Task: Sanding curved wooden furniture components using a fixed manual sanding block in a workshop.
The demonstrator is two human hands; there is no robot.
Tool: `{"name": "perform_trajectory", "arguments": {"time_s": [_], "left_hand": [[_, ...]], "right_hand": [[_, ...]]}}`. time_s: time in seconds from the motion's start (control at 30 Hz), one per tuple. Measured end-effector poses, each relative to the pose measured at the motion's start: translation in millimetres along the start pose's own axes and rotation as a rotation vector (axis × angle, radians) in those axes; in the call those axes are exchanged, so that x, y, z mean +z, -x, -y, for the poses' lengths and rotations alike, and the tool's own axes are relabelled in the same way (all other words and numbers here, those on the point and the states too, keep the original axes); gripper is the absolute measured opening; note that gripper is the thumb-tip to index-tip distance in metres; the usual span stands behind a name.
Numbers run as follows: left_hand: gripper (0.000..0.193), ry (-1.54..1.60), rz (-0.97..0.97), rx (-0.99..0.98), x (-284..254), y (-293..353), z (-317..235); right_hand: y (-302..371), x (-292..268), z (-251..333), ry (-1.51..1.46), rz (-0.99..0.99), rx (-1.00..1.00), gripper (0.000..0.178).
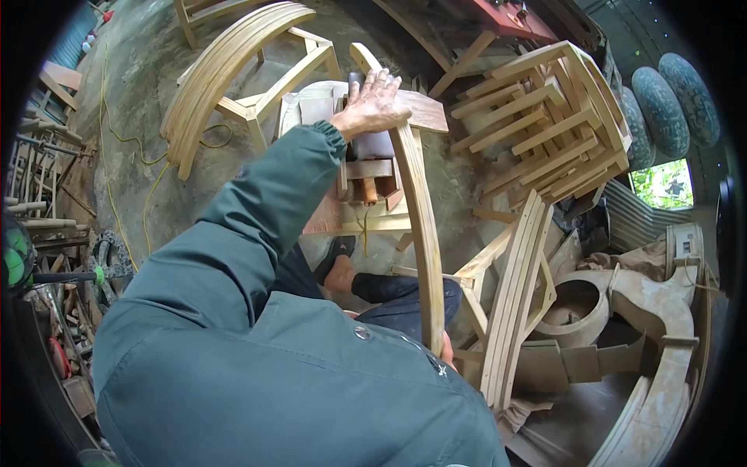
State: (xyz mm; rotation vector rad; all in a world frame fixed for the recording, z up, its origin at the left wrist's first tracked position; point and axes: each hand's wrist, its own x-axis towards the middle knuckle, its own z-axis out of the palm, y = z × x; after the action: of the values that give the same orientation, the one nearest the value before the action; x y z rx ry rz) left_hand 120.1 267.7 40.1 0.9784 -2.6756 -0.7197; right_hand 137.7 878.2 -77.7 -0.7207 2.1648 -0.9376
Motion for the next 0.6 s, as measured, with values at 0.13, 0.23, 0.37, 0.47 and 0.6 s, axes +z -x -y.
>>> {"name": "perform_trajectory", "arguments": {"time_s": [0.13,0.23,0.37,0.47,0.6], "left_hand": [[0.095,0.028,-0.02,0.039,0,37,-23],[0.096,-0.092,-0.013,0.114,5,55,-25],[0.097,0.097,-0.011,0.043,-21,101,-66],[0.094,0.219,0.006,0.026,-31,114,-72],[0.095,0.125,-0.028,0.023,-28,93,-43]], "right_hand": [[110,-14,55,-0.01,-0.166,-0.163,0.08],[166,-11,15,0.157,-0.309,-0.183,0.081],[203,-25,33,0.325,-0.333,-0.227,0.083],[209,-31,89,0.446,-0.399,-0.306,0.079],[191,-27,114,0.45,-0.364,-0.303,0.08]]}}
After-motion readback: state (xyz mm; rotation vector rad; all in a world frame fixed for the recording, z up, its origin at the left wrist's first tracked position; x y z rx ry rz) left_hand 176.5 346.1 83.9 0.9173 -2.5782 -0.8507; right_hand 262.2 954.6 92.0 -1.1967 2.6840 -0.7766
